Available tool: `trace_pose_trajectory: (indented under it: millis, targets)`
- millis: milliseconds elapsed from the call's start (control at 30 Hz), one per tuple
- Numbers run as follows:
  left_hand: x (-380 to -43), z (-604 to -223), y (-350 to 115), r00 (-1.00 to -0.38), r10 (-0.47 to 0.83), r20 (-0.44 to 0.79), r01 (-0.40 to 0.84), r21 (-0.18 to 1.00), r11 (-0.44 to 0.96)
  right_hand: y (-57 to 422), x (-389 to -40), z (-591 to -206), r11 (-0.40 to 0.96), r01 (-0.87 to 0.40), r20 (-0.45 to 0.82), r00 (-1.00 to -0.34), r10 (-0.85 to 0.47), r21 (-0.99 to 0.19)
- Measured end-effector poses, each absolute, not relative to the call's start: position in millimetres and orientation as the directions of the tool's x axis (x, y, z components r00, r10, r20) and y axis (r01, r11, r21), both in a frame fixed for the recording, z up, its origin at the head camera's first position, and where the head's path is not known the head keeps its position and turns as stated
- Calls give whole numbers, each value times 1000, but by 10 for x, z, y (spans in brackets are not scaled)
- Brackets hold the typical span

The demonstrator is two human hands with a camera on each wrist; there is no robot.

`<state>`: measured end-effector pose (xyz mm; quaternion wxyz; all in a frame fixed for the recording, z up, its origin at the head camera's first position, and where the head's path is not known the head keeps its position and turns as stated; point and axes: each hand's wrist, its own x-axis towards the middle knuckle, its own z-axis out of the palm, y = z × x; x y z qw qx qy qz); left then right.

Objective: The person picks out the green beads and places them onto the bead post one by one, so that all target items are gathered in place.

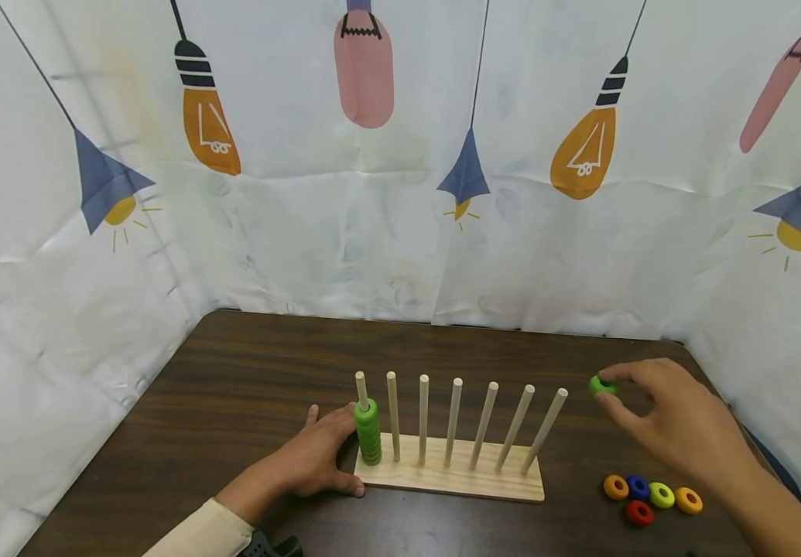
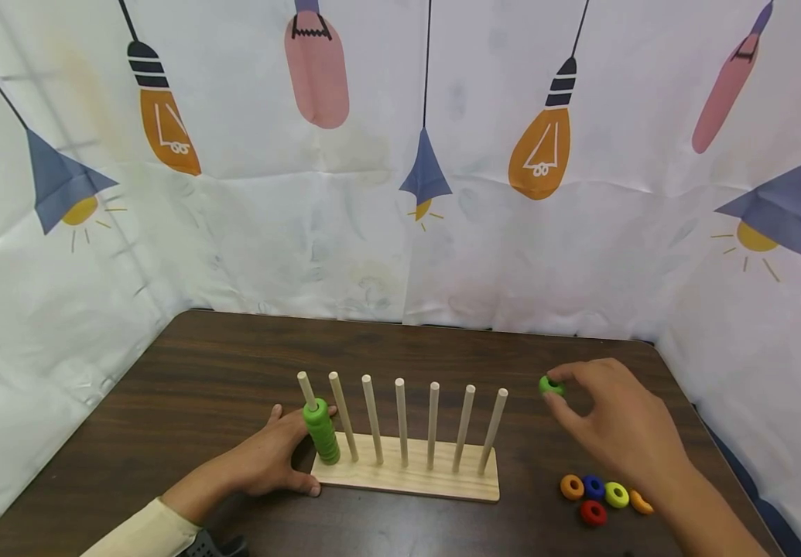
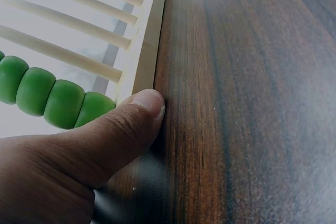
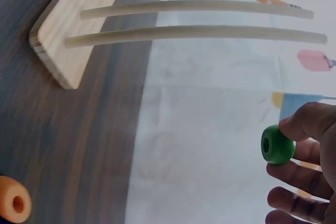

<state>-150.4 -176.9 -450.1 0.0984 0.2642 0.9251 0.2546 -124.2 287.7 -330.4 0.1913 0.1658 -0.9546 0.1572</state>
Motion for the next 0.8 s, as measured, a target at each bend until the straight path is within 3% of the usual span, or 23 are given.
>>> trace_pose_trajectory:
  millis: [800]
  targets:
    - [-1502, -4513, -1774, -842, 537, -47, 438, 523, 731, 2597, -1125, -2955, 801, -573, 609, -702, -370, -173]
